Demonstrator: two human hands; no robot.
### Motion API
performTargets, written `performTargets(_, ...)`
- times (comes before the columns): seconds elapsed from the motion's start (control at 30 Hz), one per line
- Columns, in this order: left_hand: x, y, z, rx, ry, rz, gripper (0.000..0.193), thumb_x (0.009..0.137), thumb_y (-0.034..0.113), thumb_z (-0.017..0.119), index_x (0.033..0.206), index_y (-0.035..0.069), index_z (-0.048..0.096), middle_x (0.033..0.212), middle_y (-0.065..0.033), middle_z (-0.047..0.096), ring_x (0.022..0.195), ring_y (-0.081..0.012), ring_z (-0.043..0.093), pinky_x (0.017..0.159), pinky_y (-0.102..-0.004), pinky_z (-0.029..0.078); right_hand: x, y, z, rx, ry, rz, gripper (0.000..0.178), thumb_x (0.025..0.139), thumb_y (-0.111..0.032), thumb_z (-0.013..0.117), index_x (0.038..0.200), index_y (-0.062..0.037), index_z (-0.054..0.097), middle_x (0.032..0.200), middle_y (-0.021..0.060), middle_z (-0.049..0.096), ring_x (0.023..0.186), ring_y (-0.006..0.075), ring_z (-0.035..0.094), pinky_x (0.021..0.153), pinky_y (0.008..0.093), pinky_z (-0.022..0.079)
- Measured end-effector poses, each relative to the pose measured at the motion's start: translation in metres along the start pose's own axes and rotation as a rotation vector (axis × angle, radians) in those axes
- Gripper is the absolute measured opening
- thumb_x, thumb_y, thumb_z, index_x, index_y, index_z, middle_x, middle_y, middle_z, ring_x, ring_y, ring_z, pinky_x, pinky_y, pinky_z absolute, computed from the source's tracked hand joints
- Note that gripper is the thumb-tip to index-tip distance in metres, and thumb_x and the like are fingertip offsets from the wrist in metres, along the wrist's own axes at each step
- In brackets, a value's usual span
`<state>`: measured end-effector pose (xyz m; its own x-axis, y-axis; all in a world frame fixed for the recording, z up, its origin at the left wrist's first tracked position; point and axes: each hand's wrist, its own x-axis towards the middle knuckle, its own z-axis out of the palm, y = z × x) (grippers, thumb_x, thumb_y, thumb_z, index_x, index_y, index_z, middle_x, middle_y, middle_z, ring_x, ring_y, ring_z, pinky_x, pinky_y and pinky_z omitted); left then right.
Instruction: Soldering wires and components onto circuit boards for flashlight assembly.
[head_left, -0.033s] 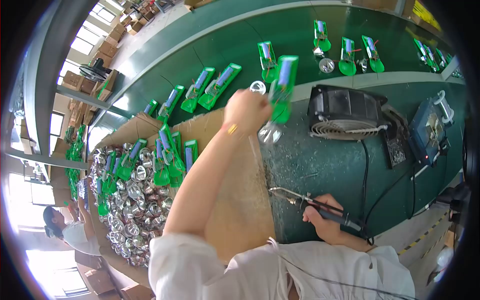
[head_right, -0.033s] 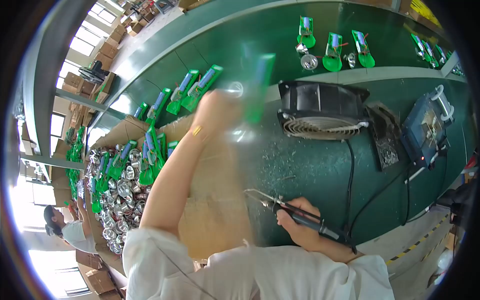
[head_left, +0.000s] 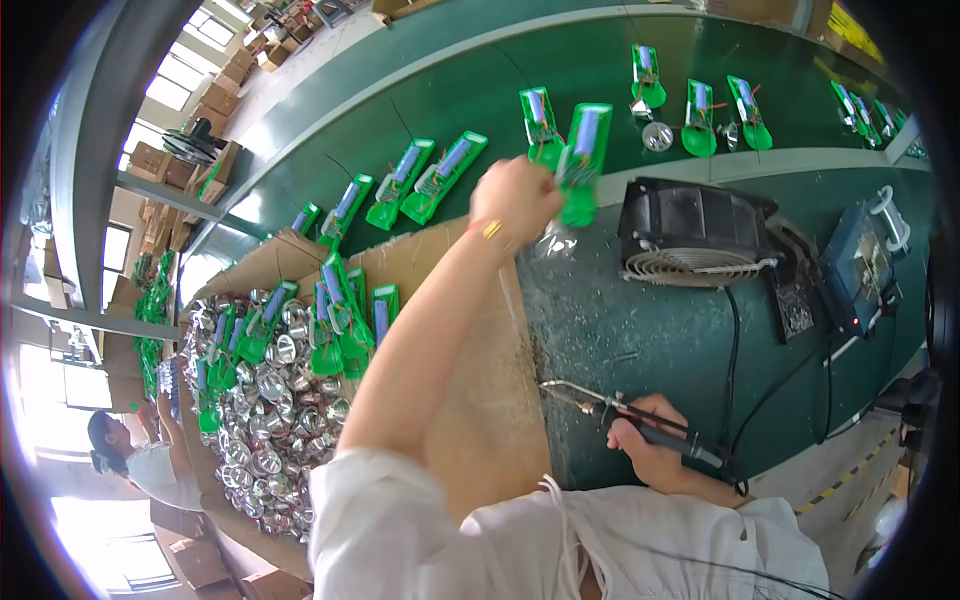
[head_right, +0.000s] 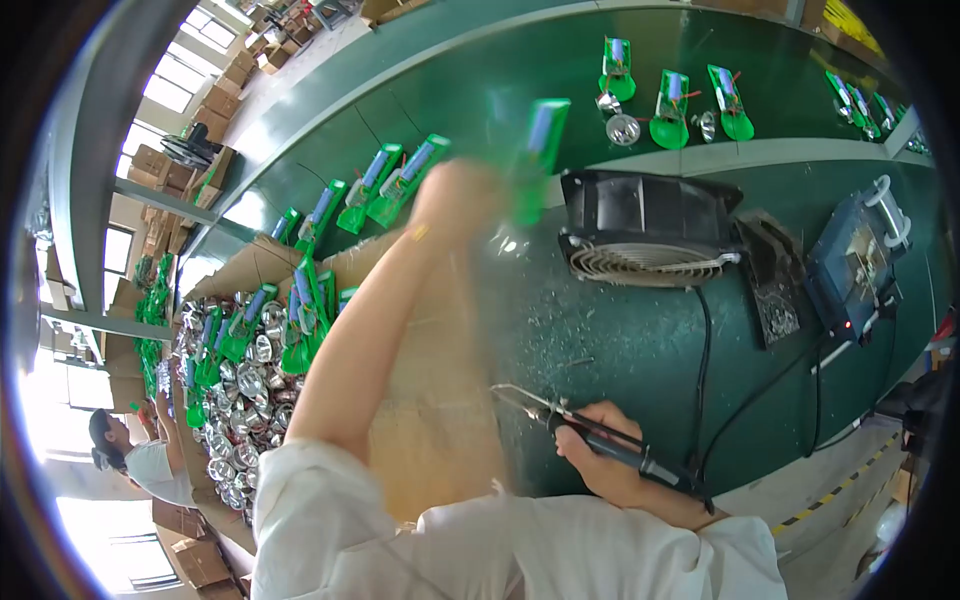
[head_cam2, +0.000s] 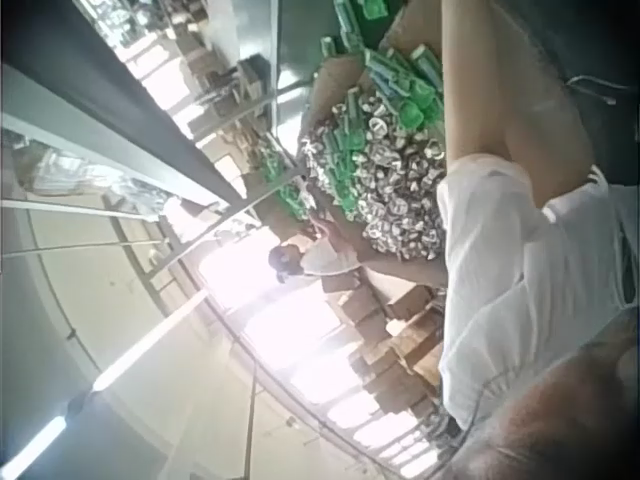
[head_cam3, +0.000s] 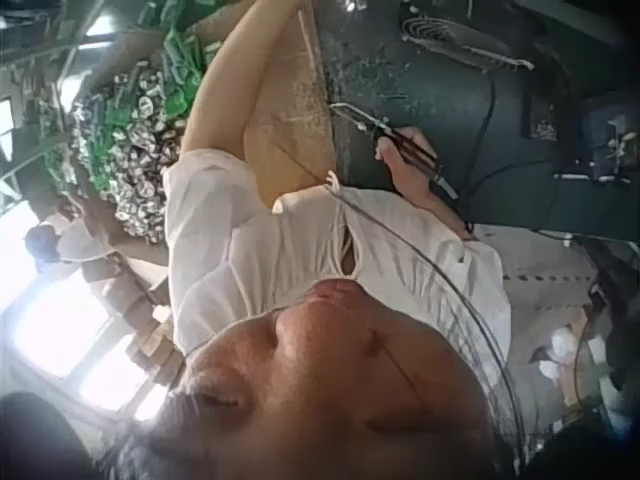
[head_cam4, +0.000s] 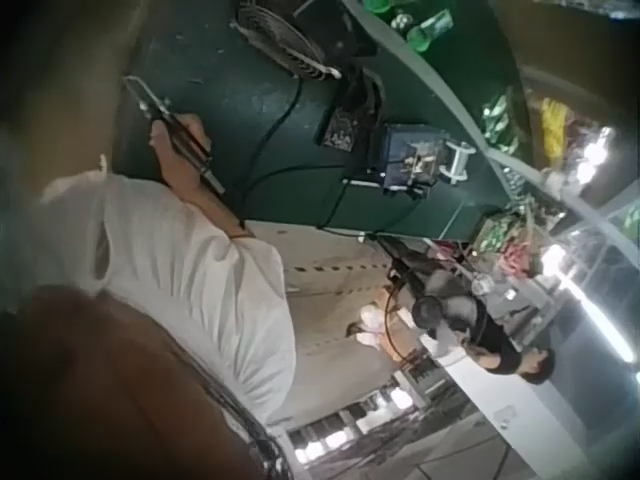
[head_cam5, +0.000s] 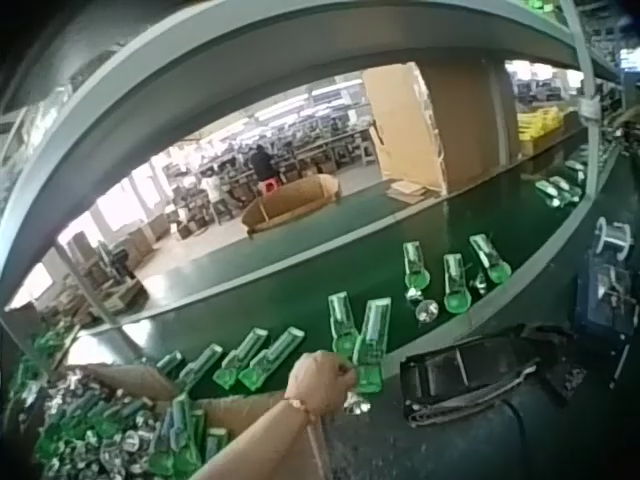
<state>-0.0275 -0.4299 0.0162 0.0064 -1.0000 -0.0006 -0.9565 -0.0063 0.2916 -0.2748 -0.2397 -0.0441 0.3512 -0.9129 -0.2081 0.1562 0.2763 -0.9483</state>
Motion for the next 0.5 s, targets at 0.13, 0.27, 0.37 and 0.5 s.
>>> performTargets(0.13,0.079,-0.005,0.035,-0.137,0.213,-0.039,0.018,0.072,0.029,0.064,0.078,0.013,0.069,0.078,-0.0091,0.066,0.073,-0.0271,0.063,0.068,-0.0372,0.051,0.001,0.007,-0.004,-0.026,-0.028,-0.026,0.015,0.076,-0.003,0.065,0.082,-0.0009,0.052,0.067,0.0069,0.062,0.060,0.0101,0.061,0.053,0.0230,0.049)
performTargets(0.27,0.075,-0.026,-0.018,-0.263,0.624,-0.022,0.027,0.071,0.036,0.068,0.073,0.010,0.066,0.074,-0.0076,0.063,0.068,-0.0250,0.062,0.062,-0.0355,0.049,0.006,0.005,-0.009,-0.137,-0.011,-0.057,0.016,0.075,-0.004,0.067,0.082,-0.0019,0.052,0.066,0.0057,0.063,0.060,0.0093,0.062,0.053,0.0233,0.049)
performTargets(0.37,0.055,-0.101,-0.033,0.044,0.366,-0.169,0.049,0.069,0.040,0.069,0.107,0.012,0.057,0.097,-0.0119,0.058,0.092,-0.0265,0.058,0.078,-0.0361,0.047,0.001,0.003,-0.008,-0.222,-0.042,-0.083,0.016,0.076,-0.004,0.067,0.083,-0.0013,0.052,0.067,0.0067,0.063,0.060,0.0097,0.062,0.053,0.0238,0.049)
performTargets(0.5,0.011,-0.121,-0.007,0.206,-0.097,-0.208,0.070,0.074,0.038,0.062,0.134,0.015,0.034,0.118,-0.0170,0.051,0.107,-0.0331,0.052,0.090,-0.0426,0.043,0.001,0.011,-0.005,-0.142,-0.020,-0.089,0.018,0.077,-0.004,0.067,0.086,0.0007,0.051,0.068,0.0086,0.063,0.060,0.0111,0.062,0.053,0.0252,0.049)
